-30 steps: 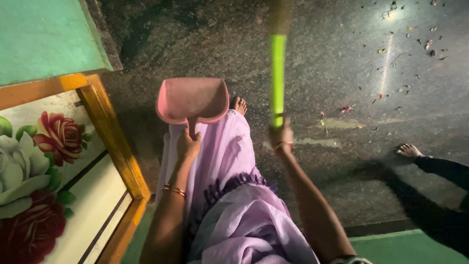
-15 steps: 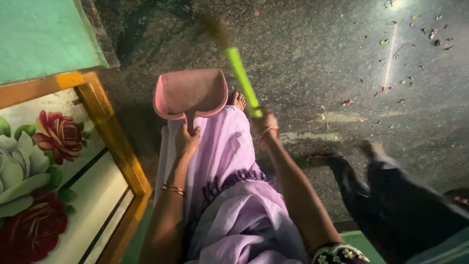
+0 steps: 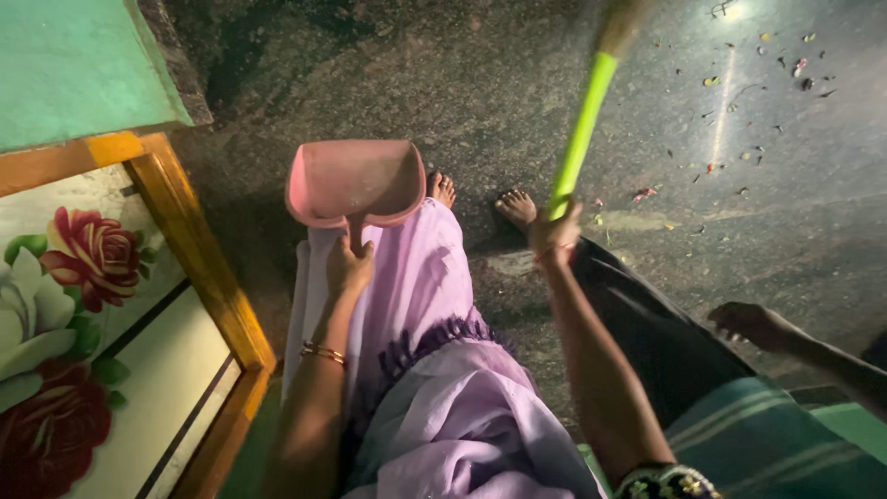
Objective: The person sweeps scattered debris on a tiled floor using a green broom and a pink dustpan. They gather the debris into a pile and sweep it into the dustpan.
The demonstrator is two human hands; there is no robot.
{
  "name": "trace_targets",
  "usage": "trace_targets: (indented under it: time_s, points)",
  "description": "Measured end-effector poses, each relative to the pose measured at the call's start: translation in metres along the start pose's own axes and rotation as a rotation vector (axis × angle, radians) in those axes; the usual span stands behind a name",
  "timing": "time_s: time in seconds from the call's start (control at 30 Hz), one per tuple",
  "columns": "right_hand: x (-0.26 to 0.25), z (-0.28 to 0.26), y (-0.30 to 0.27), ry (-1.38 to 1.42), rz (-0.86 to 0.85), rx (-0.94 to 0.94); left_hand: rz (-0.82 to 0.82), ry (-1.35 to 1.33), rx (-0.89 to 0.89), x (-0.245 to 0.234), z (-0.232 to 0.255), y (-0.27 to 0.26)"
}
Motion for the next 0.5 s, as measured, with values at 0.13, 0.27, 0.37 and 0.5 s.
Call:
trace_targets:
  time_s: [0.13,0.27,0.37,0.5]
  points:
    - [0.04,-0.059,-0.086,0.357,-0.337,-0.064,0.01,-0.082,0.026,0.008,0.005,0.003]
    - [0.057,-0.11,-0.127,-0.036,-0.542,-0.286,-0.006,-0.079,0.053,0.013,0.006,0.008]
    - [0.068,-0.123,-0.125,-0.164,-0.591,-0.395,0.032,-0.065,0.112,0.011,0.01,0.008]
    - [0.072,-0.107,-0.088,-0.196,-0.469,-0.443,0.003,-0.115,0.025,0.005,0.009,0.001]
Point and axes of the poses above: each hand's wrist, its own y-axis towards the middle knuckle, its own x-axis out of the palm, z = x × y, the point moved 8 cm from there along y, towards the middle knuckle, and after that the axes turned 14 degrees about -y, right-handed, at the moved point
